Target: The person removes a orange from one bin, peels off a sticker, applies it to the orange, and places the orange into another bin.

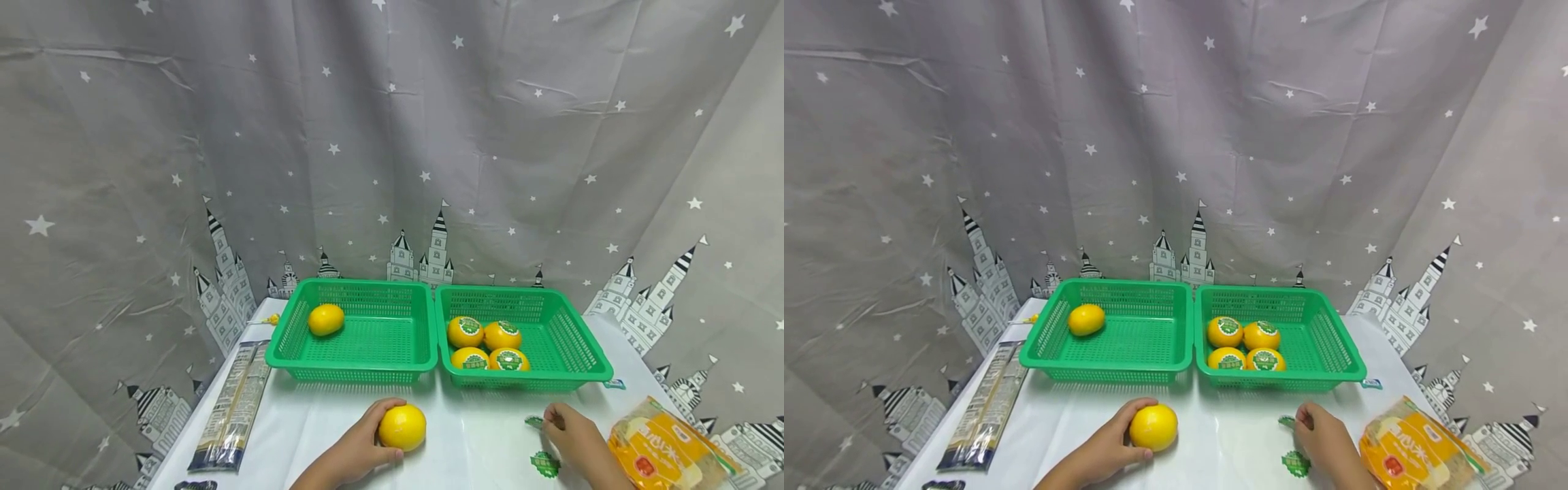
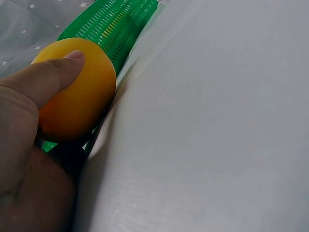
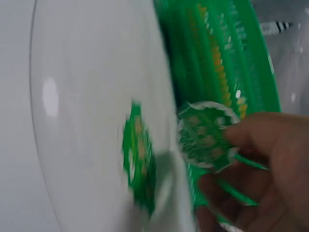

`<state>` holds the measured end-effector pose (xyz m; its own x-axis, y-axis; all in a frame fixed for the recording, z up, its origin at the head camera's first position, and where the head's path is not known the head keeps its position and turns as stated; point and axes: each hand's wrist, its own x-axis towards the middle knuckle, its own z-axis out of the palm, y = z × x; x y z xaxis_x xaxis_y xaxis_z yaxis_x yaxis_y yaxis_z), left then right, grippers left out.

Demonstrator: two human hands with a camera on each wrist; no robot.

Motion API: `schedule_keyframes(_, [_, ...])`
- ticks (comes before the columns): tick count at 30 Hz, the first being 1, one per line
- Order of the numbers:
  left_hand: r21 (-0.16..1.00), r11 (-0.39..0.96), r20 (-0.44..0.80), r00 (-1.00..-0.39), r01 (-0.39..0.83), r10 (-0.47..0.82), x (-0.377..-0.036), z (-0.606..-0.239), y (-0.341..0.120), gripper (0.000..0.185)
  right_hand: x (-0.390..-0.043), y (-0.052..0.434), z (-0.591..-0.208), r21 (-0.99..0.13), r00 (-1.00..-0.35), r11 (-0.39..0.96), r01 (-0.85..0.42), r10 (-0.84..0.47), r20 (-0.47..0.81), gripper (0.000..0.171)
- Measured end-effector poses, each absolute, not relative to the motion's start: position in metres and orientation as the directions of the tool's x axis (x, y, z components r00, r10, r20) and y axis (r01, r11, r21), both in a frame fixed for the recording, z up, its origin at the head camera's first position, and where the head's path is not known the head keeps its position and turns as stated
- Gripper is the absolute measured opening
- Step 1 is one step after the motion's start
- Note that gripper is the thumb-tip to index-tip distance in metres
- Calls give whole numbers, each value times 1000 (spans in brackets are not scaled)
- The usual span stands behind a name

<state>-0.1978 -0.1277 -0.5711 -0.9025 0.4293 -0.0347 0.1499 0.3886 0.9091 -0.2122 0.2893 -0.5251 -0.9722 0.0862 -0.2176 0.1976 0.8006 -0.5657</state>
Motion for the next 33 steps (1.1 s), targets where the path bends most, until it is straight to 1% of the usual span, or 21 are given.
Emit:
schedule_keyframes(3, [909,393,-48,-903,138,427,-198,-571,-127,81,-207,268,-519,-657,-983,734,173,81,-167,10])
schedule_keyframes(6, [906,401,-51,-904,137,424,-199,-570,-126,82,-200,231,-517,-786,-990,602,136,46,-136,12])
schedule_keyframes(9, [904,407,-54,-907,133,417,-200,-569,-125,83,-194,192,-518,-902,-991,423,83,-57,-118,21])
schedule_keyframes(11, [903,408,-52,-910,133,411,-199,-569,-125,84,-192,167,-519,-943,-985,327,63,-132,-111,28])
schedule_keyframes(13, [905,403,-48,-912,133,408,-199,-568,-124,84,-190,146,-519,-958,-977,283,40,-190,-97,33])
schedule_keyframes(16, [912,388,-37,-913,137,407,-197,-568,-124,84,-189,121,-519,-953,-970,302,-15,-235,-59,32])
schedule_keyframes(20, [922,368,-39,-913,124,405,-196,-569,-123,84,-188,101,-519,-924,-969,374,-81,-248,-15,27])
schedule_keyframes(25, [926,360,-48,-912,111,407,-195,-569,-123,83,-187,93,-523,-887,-974,447,-119,-227,16,23])
schedule_keyframes(33, [927,358,-37,-919,115,392,-197,-568,-123,81,-187,88,-524,-857,-977,493,-150,-208,51,23])
